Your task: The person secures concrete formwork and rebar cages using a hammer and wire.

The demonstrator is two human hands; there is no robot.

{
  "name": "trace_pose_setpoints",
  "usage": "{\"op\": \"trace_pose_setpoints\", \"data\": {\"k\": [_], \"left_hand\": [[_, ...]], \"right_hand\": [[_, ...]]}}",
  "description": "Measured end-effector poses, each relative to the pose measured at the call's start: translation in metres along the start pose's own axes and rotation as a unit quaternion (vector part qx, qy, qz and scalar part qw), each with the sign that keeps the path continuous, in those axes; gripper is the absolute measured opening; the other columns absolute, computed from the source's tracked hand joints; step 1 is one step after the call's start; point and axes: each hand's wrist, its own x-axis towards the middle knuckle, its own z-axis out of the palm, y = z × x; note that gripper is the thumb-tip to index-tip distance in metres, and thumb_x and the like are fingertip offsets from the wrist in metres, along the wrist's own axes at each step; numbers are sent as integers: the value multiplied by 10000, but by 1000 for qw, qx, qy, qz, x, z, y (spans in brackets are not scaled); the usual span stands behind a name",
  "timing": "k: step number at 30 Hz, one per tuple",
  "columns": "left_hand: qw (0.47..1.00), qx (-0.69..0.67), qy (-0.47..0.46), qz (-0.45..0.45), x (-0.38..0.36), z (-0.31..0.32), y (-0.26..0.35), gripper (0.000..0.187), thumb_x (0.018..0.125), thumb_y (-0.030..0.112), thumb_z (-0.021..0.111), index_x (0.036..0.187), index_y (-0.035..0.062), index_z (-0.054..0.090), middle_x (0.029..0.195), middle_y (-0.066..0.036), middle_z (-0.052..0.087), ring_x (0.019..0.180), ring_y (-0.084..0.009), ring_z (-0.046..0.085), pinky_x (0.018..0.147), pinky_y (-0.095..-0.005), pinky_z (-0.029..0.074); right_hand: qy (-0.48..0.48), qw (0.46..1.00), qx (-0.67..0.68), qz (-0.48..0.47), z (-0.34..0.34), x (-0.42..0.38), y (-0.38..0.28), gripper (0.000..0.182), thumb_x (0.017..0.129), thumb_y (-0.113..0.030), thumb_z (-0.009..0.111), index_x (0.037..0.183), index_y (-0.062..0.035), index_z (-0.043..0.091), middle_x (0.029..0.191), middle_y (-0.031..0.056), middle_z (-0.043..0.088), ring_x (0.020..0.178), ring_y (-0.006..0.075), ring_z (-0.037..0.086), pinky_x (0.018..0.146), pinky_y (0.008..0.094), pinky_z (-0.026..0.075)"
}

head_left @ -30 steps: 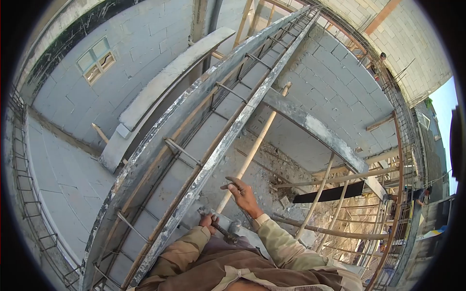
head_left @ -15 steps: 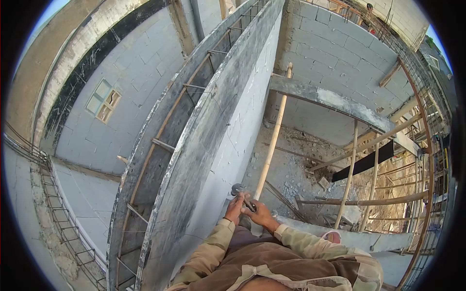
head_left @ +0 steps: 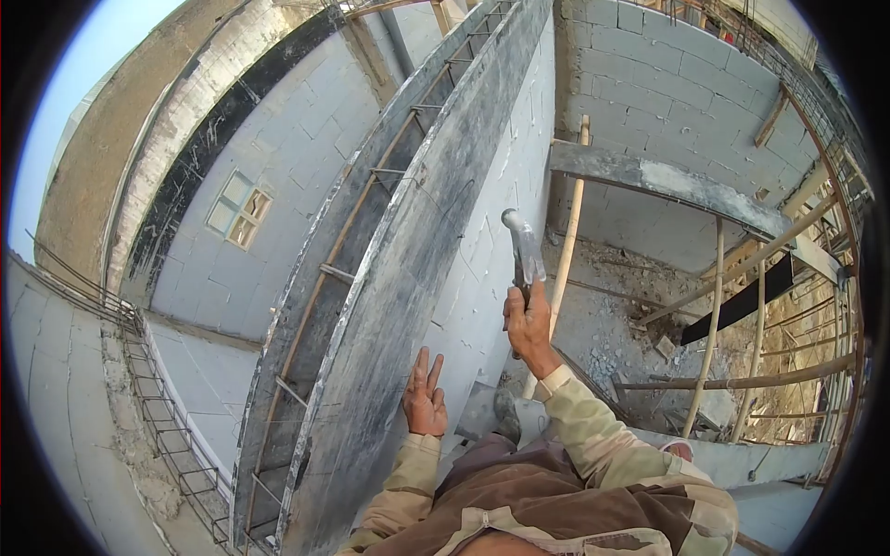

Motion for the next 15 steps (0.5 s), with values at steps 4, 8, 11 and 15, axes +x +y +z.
{"op": "trace_pose_setpoints", "data": {"k": [4, 8, 11, 15], "left_hand": [[999, -26, 29, 1, -3, 3, -3, 823, 972, 553, 529, 1557, 42, 255, 1645, -89, 238, 1458, -272, 361, 473, -153, 352], [998, 2, 56, -19, 2, 2, -3, 917, 905, 656, 510, 1549, 45, 279, 1638, -85, 259, 1446, -262, 384, 488, -154, 355], [996, 42, 71, -38, 3, 0, -3, 928, 892, 687, 481, 1544, 53, 297, 1633, -77, 276, 1431, -252, 407, 496, -156, 349], [995, 38, 76, -46, 6, -3, -5, 894, 913, 686, 439, 1541, 63, 309, 1629, -64, 290, 1417, -249, 429, 491, -157, 339]], "right_hand": [[-2, 988, 112, 105, 8, -4, 32, 301, 1061, -311, 473, 950, -31, 465, 557, 24, 502, 443, 107, 497, 399, 292, 369], [-9, 986, 127, 108, -2, 1, 11, 321, 1075, -329, 412, 935, -43, 450, 558, 11, 485, 423, 100, 479, 375, 274, 373], [110, 975, 190, 31, 7, 6, -6, 359, 1077, -369, 387, 917, -52, 441, 573, 9, 470, 406, 104, 445, 359, 267, 374], [118, 985, 123, -2, 56, 0, 59, 352, 1080, -376, 376, 914, -69, 422, 577, 4, 421, 401, 103, 415, 346, 263, 363]]}}
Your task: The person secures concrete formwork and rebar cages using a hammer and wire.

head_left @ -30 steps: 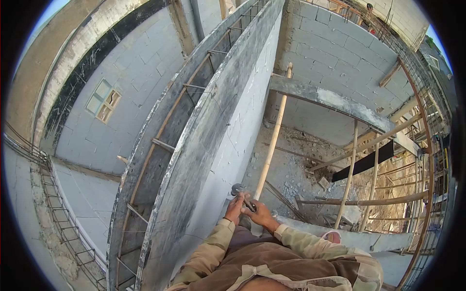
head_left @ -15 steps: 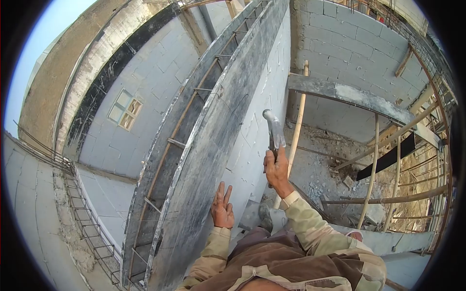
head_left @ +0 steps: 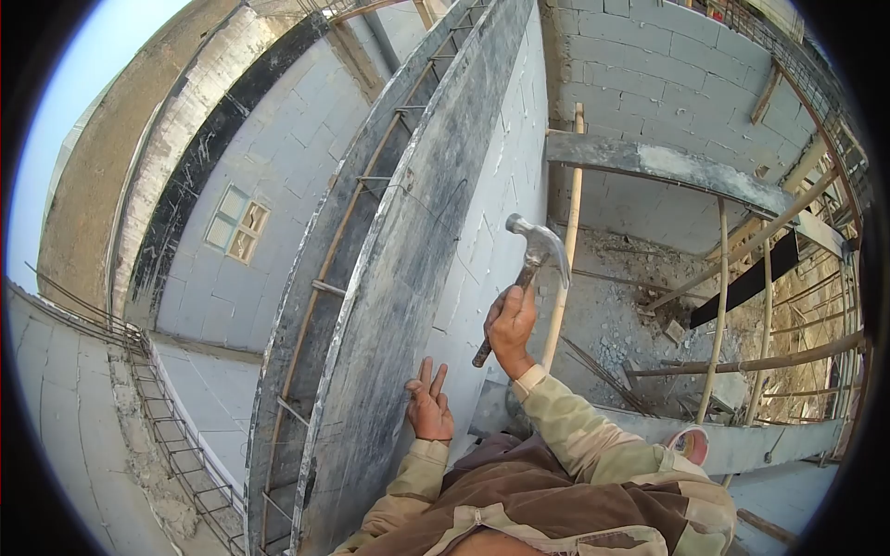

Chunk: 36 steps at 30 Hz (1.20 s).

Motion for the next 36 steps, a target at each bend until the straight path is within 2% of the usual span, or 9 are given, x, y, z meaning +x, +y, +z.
{"op": "trace_pose_setpoints", "data": {"k": [8, 11, 15, 17, 23, 25, 27, 32, 36], "left_hand": [[998, -50, 22, -9, -4, 3, 2, 655, 1023, 527, 429, 1480, 59, 403, 1596, -94, 355, 1353, -256, 508, 456, -157, 322], [1000, -27, 16, 3, -3, 4, -1, 671, 1026, 543, 406, 1496, 65, 382, 1594, -97, 358, 1334, -251, 526, 456, -155, 324], [1000, 11, 3, -10, -3, 2, 4, 906, 910, 715, 414, 1539, 70, 318, 1611, -57, 331, 1360, -238, 480, 485, -157, 343], [1000, 12, 3, -14, -5, 2, 1, 907, 907, 719, 421, 1537, 74, 325, 1600, -60, 353, 1325, -226, 511, 486, -156, 344], [997, 67, -24, 2, -3, -9, -25, 786, 950, 639, 500, 1483, 66, 417, 1314, -108, 585, 796, -56, 549, 448, -153, 312], [975, 157, -21, -154, 2, -14, -49, 636, 1015, 528, 494, 1425, 43, 477, 1087, -65, 600, 665, -28, 437, 423, -156, 289], [963, 126, -61, -232, -1, -26, -76, 570, 1044, 475, 455, 1406, 37, 496, 1039, -54, 584, 663, -42, 427, 435, -164, 302], [939, -39, -85, -331, -34, 19, -123, 502, 1095, 396, 336, 1395, 29, 502, 1000, -51, 571, 660, -81, 400, 477, -188, 334], [963, -67, -138, -221, -52, 92, -111, 554, 1093, 446, 285, 1471, 67, 427, 1381, -59, 576, 1195, -164, 565, 951, -310, 443]], "right_hand": [[56, 983, 117, 128, 23, -17, -15, 342, 1073, -303, 408, 835, -61, 445, 572, 8, 446, 440, 93, 410, 402, 288, 345], [-88, 939, 138, 303, 5, 0, -22, 328, 1075, -319, 398, 862, -72, 427, 567, -19, 418, 415, 87, 385, 375, 263, 335], [0, 996, 30, 84, 28, -21, 32, 382, 1078, -398, 377, 820, -116, 368, 531, -14, 379, 339, 93, 334, 297, 275, 304], [-100, 959, 93, 248, 13, -10, -7, 385, 1078, -404, 372, 822, -116, 370, 521, -11, 376, 328, 101, 332, 289, 281, 307], [-154, 914, 136, 351, -7, 11, -32, 378, 1072, -394, 396, 819, -113, 406, 509, -6, 357, 339, 111, 318, 307, 291, 292], [-157, 918, 93, 353, -37, 24, -47, 388, 1041, -379, 495, 792, -88, 434, 515, 11, 405, 378, 130, 395, 361, 313, 343], [-129, 972, -184, -64, -68, 14, -44, 338, 987, -299, 607, 798, -43, 494, 513, 38, 491, 427, 172, 492, 434, 354, 409], [-269, 949, -150, 74, -157, -36, -34, 225, 912, -223, 679, 925, 2, 677, 610, 86, 643, 568, 226, 642, 572, 346, 499], [-242, 935, -229, 122, -202, -90, -48, 210, 878, -188, 695, 937, 10, 733, 758, 141, 718, 723, 227, 691, 685, 372, 520]]}}
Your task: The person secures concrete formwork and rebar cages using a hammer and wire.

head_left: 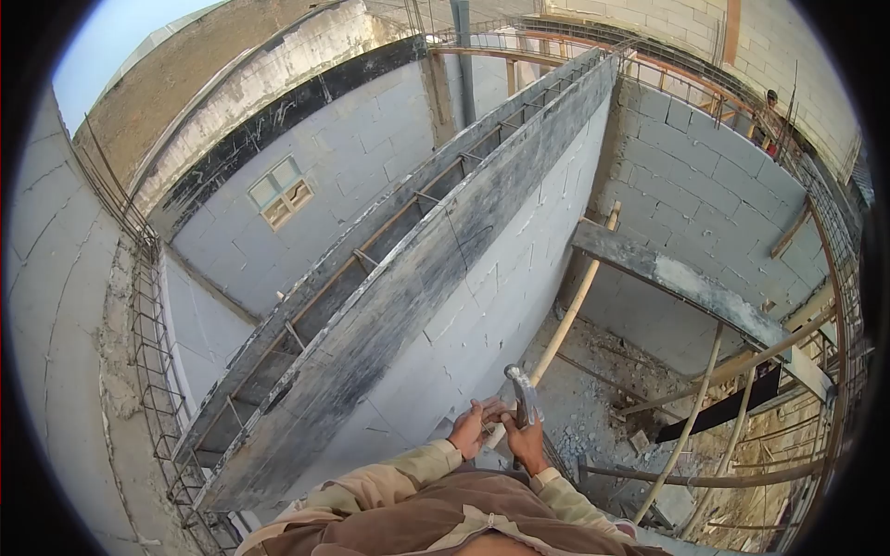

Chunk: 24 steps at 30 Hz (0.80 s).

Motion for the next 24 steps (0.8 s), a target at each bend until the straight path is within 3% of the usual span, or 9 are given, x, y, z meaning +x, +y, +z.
{"op": "trace_pose_setpoints", "data": {"k": [2, 5, 6, 11, 13, 16, 18, 20, 24], "left_hand": [[999, 41, -8, 32, 19, 17, -26, 616, 1072, 503, 284, 1493, 68, 399, 1436, -60, 528, 1233, -169, 535, 970, -326, 443], [988, 124, -24, 90, 37, 36, -60, 691, 1046, 569, 299, 1529, 77, 351, 1524, -67, 440, 1269, -182, 515, 1014, -355, 441], [988, 123, -46, 76, 41, 42, -68, 672, 1050, 555, 319, 1529, 86, 355, 1503, -64, 459, 1232, -177, 533, 984, -343, 450], [979, 189, -73, -19, 36, 70, -73, 613, 1058, 497, 405, 1529, 106, 365, 1434, -48, 511, 1137, -162, 562, 903, -301, 454], [944, 329, -25, -11, 7, 56, -72, 578, 1055, 444, 471, 1522, 116, 380, 1373, -25, 546, 1096, -145, 549, 882, -306, 437], [977, 185, 7, -103, -39, -6, -52, 525, 1069, 390, 443, 1518, 123, 388, 1525, -55, 456, 1406, -185, 402, 1076, -402, 374], [994, 21, 86, -71, -77, -53, -46, 536, 1083, 409, 362, 1530, 114, 358, 1591, -73, 363, 1487, -228, 298, 1161, -410, 299], [991, -16, 110, 81, -115, -76, -37, 609, 1076, 478, 303, 1546, 90, 307, 1601, -93, 333, 1482, -238, 302, 1188, -422, 276], [947, -77, 85, 299, -157, -30, 37, 783, 1021, 614, 304, 1558, 49, 225, 1600, -145, 300, 1481, -281, 293, 1211, -445, 268]], "right_hand": [[-28, 992, 19, 119, -9, -17, 5, 237, 851, -184, 730, 965, 22, 756, 779, 128, 725, 725, 206, 676, 684, 362, 506], [-42, 986, 48, 153, -43, -17, 2, 219, 832, -162, 749, 936, 31, 764, 729, 85, 706, 633, 158, 623, 596, 341, 477], [-39, 985, 91, 145, -55, -17, -2, 166, 845, -125, 743, 776, 23, 720, 555, -8, 540, 432, 67, 432, 400, 277, 280], [-16, 976, 123, 176, -103, -17, 14, 183, 856, -117, 740, 752, 29, 699, 546, 14, 559, 403, 85, 426, 386, 278, 289], [-18, 972, 134, 191, -117, -33, 42, 150, 875, -98, 721, 814, 36, 694, 574, 35, 586, 388, 92, 412, 373, 279, 291], [14, 952, 194, 235, -139, -45, 59, 101, 897, -67, 686, 880, 30, 667, 645, 97, 648, 403, 110, 447, 367, 285, 304], [16, 943, 213, 256, -151, -53, 72, 91, 900, -58, 676, 895, 30, 654, 664, 116, 655, 404, 117, 451, 366, 288, 310], [62, 931, 231, 275, -161, -52, 82, 87, 910, -37, 650, 949, 34, 618, 697, 148, 662, 397, 129, 445, 358, 294, 328], [12, 935, 226, 272, -175, -42, 95, 83, 909, -34, 645, 949, 32, 614, 695, 151, 662, 396, 127, 443, 353, 291, 331]]}}
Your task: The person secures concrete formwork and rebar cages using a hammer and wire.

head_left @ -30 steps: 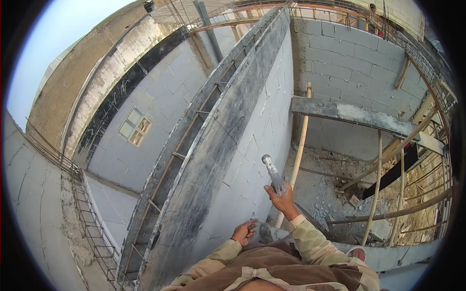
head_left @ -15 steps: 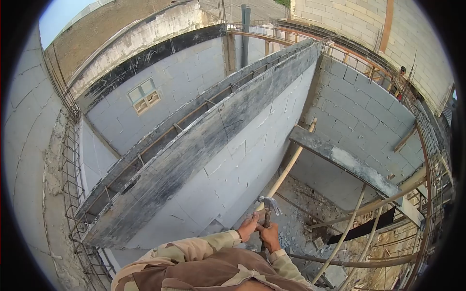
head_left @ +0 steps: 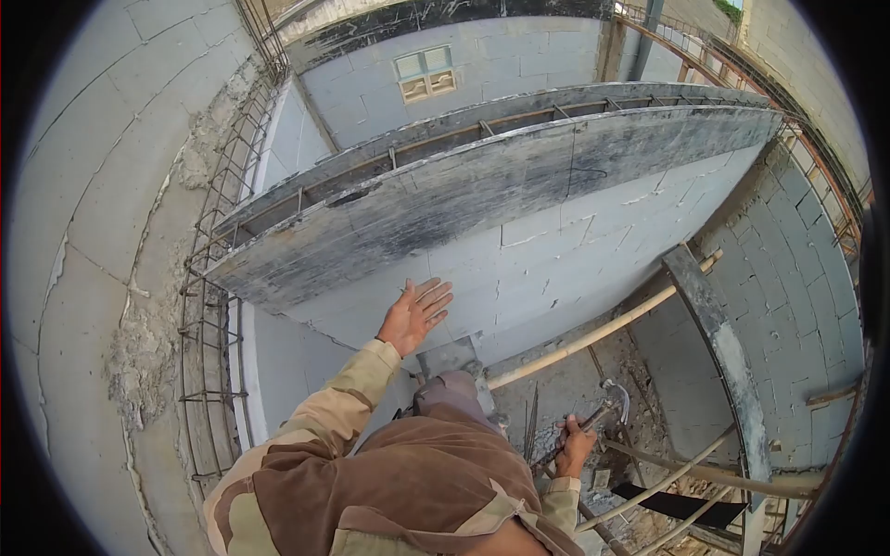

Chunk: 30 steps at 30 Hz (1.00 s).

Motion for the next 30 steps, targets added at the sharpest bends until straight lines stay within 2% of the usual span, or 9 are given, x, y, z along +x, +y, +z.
{"op": "trace_pose_setpoints", "data": {"k": [2, 4, 6, 7, 9, 11, 15, 23, 30], "left_hand": [[995, -33, -51, 83, 17, 39, 41, 827, 1003, 626, 360, 1558, 34, 204, 1595, -199, 276, 1494, -305, 258, 1213, -446, 277], [983, -40, -60, 170, 27, 80, 80, 784, 1003, 564, 459, 1529, 18, 261, 1480, -215, 432, 1305, -264, 512, 1052, -360, 474], [972, -24, 45, 230, 30, 93, 116, 551, 1033, 421, 516, 1380, -2, 454, 1032, -94, 635, 811, -105, 596, 663, -215, 500], [970, -33, 51, 237, 15, 101, 130, 551, 1033, 421, 516, 1380, -2, 454, 1032, -94, 635, 811, -105, 596, 663, -215, 500], [884, 85, 107, 447, -25, 122, 164, 327, 1060, 322, 503, 1140, 14, 577, 671, 44, 464, 533, -30, 341, 460, -199, 285], [822, 103, 106, 550, -82, 137, 188, 280, 1069, 287, 489, 978, 40, 584, 593, 69, 357, 496, -27, 304, 446, -199, 235], [817, 115, 123, 551, -137, 88, 178, 250, 1062, 256, 503, 912, 62, 553, 662, 46, 451, 504, -19, 319, 457, -191, 244], [895, 130, 221, 364, -102, -62, 16, 346, 1031, 358, 554, 823, 83, 541, 724, 50, 481, 544, -27, 311, 496, -222, 252], [878, 129, 224, 402, -4, -123, 37, 399, 1040, 405, 528, 863, 56, 608, 631, 83, 371, 557, -36, 294, 508, -230, 232]], "right_hand": [[-46, 997, -61, 7, 15, 5, -18, 83, 904, -39, 651, 927, 33, 617, 704, 157, 668, 391, 125, 440, 350, 286, 327], [-100, 991, -86, -4, 28, 12, -23, 103, 893, -46, 668, 925, 43, 628, 704, 160, 676, 392, 125, 445, 357, 287, 332], [-144, 982, -121, -30, 50, 6, -39, 100, 893, -51, 667, 887, 41, 629, 700, 154, 673, 375, 109, 424, 345, 271, 320], [-151, 979, -131, -33, 60, 2, -41, 100, 893, -51, 667, 887, 41, 629, 700, 154, 673, 375, 109, 424, 345, 271, 320], [-195, 969, -146, -29, 78, -1, -44, 101, 893, -52, 666, 890, 42, 630, 700, 152, 673, 377, 105, 427, 348, 267, 324], [-222, 964, -145, -28, 95, -8, -41, 102, 892, -57, 670, 891, 37, 631, 711, 155, 676, 380, 106, 430, 355, 268, 334], [-248, 958, -146, -8, 123, -29, -34, 96, 882, -49, 669, 874, 42, 639, 697, 153, 676, 380, 111, 443, 350, 273, 339], [-319, 893, -316, 31, 162, -53, -20, 102, 871, -67, 680, 903, 30, 675, 753, 102, 722, 487, 78, 468, 451, 264, 342], [-392, 849, -343, -88, 263, -109, -22, 160, 901, -106, 688, 1034, -25, 653, 839, 46, 676, 602, 75, 494, 547, 245, 413]]}}
